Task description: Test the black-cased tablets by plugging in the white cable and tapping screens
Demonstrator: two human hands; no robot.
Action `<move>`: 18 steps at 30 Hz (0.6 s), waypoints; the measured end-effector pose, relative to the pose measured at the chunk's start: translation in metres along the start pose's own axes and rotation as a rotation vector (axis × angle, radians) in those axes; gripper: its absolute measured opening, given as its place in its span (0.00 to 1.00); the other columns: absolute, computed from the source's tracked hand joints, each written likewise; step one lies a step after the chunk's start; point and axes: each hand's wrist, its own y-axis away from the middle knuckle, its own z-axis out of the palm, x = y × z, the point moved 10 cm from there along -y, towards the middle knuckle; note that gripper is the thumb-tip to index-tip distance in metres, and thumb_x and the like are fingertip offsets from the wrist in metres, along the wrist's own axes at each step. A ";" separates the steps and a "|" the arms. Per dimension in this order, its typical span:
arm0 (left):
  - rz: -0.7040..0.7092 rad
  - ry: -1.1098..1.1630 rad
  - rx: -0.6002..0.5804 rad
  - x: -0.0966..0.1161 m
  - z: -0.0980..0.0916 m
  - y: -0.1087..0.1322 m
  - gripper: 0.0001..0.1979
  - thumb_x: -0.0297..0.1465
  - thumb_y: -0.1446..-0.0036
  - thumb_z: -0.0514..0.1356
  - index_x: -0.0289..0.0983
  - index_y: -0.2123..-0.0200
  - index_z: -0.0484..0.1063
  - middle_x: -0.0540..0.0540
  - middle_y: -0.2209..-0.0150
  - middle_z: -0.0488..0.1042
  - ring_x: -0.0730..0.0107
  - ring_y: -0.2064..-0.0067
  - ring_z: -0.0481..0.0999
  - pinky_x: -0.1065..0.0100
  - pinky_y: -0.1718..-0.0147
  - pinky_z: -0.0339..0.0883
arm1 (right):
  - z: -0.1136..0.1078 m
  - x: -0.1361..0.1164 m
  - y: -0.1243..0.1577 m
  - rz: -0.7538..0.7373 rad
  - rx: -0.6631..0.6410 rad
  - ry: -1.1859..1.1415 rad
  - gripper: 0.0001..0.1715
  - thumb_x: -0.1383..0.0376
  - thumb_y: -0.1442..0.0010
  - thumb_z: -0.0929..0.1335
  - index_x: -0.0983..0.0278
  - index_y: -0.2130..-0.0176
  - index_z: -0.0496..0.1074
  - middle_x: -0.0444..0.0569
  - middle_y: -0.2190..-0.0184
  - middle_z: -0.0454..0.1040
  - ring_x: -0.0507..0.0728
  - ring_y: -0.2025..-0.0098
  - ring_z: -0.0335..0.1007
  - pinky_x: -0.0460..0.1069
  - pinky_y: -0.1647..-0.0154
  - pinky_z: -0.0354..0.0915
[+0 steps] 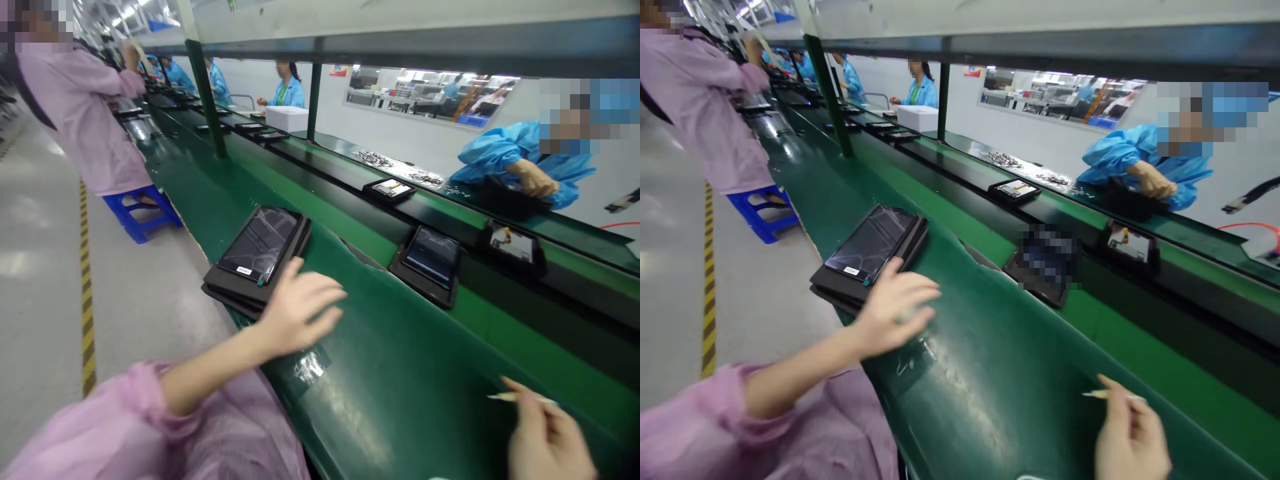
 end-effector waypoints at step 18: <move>-0.931 0.780 0.267 -0.222 -0.069 0.063 0.28 0.50 0.44 0.59 0.37 0.48 0.74 0.43 0.44 0.74 0.51 0.37 0.64 0.53 0.37 0.54 | 0.317 -0.175 0.138 0.044 -0.587 -0.843 0.24 0.41 0.43 0.64 0.58 0.69 0.57 0.50 0.56 0.77 0.62 0.43 0.69 0.56 0.40 0.57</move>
